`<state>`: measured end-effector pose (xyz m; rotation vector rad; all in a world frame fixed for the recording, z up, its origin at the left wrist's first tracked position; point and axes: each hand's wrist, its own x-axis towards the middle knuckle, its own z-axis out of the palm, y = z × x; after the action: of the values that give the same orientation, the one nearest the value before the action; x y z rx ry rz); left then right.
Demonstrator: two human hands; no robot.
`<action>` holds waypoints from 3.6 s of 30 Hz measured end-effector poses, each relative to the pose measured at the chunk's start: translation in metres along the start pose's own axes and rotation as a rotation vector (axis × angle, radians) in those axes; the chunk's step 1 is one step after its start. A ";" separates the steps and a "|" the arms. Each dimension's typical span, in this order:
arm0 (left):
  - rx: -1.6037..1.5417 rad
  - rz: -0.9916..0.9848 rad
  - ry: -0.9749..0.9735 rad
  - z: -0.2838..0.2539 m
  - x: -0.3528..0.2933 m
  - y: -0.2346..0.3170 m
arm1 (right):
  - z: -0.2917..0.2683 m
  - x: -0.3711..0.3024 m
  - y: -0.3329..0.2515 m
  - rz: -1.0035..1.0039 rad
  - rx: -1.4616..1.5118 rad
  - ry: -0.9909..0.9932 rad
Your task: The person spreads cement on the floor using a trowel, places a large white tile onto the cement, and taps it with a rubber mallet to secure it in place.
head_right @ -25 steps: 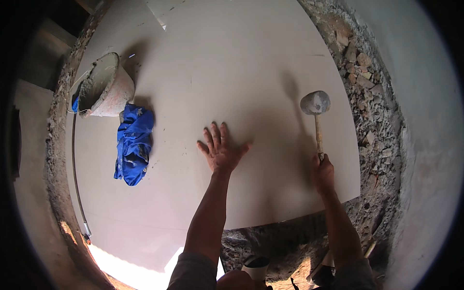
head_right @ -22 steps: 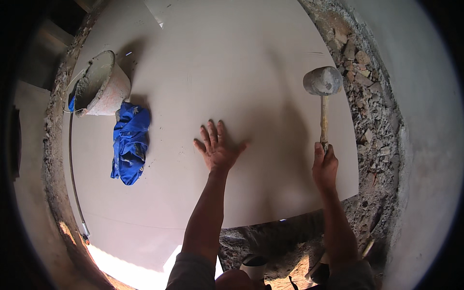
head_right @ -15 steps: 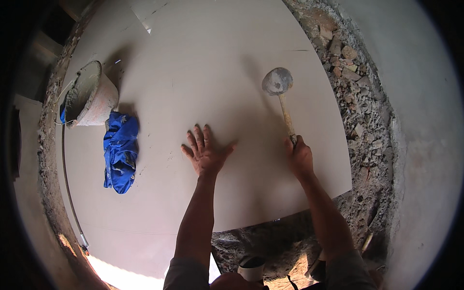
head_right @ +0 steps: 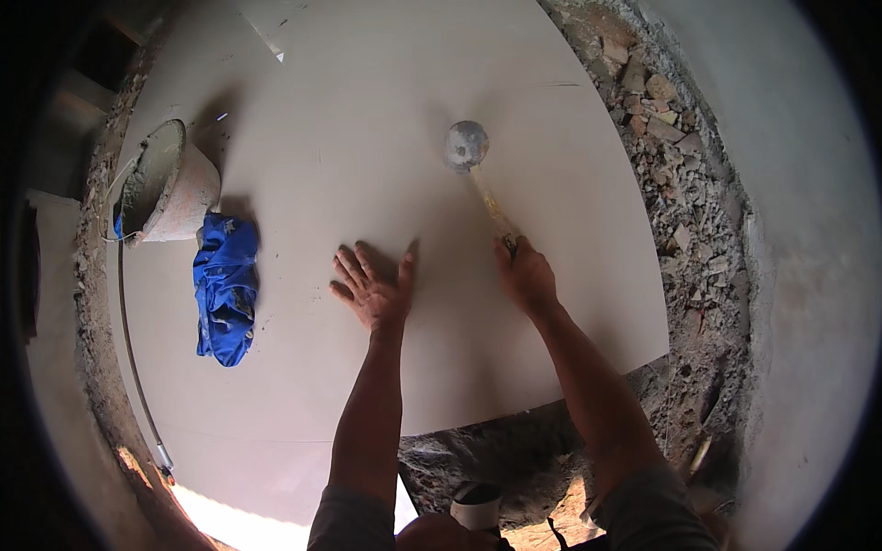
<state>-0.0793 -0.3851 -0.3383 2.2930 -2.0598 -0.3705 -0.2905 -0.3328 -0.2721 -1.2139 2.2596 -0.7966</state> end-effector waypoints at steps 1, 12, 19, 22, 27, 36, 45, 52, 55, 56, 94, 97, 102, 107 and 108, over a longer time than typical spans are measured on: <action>0.011 -0.030 -0.014 0.002 0.000 -0.002 | 0.000 0.002 -0.004 -0.032 -0.043 -0.045; -0.011 -0.092 0.054 0.006 0.003 -0.003 | 0.016 0.015 -0.025 -0.059 -0.068 -0.116; -0.003 -0.098 0.059 0.007 0.004 0.007 | -0.034 -0.030 0.019 0.054 -0.081 -0.108; 0.034 -0.089 0.107 0.015 0.008 0.004 | -0.047 -0.043 0.038 0.071 -0.094 -0.097; 0.102 -0.034 0.175 0.041 0.009 -0.005 | -0.062 -0.103 0.073 -0.015 0.204 0.015; 0.213 -0.031 0.228 0.053 0.020 -0.018 | -0.082 -0.183 0.110 -0.003 0.120 0.044; 0.082 -0.001 0.251 0.060 0.023 -0.028 | -0.177 -0.171 0.145 0.078 -0.261 -0.093; -0.102 0.174 -0.012 0.024 -0.034 0.008 | -0.283 -0.205 0.136 0.077 -0.369 -0.127; -0.500 0.613 -0.487 0.004 -0.152 0.063 | -0.281 -0.229 0.122 0.048 -0.253 -0.112; -0.763 0.779 -0.681 -0.008 -0.192 0.084 | -0.275 -0.233 0.117 0.069 -0.227 -0.101; -1.003 -0.564 0.418 -0.111 -0.457 -0.202 | -0.304 -0.296 0.218 -0.368 -0.423 -0.606; -1.029 -0.541 0.457 -0.097 -0.466 -0.225 | -0.242 -0.283 0.120 -0.570 -0.575 -0.722; -1.131 -0.607 0.528 -0.067 -0.483 -0.256 | -0.128 -0.293 0.032 -0.908 -0.683 -0.680; -1.166 -0.697 0.503 -0.051 -0.503 -0.277 | -0.062 -0.304 0.008 -1.144 -0.720 -0.524; -1.154 -0.713 0.503 -0.049 -0.505 -0.279 | -0.054 -0.307 0.006 -1.143 -0.719 -0.530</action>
<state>0.1568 0.1391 -0.2657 1.8897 -0.4540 -0.6619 -0.1714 -0.0533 -0.2010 -2.7118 1.2722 0.1262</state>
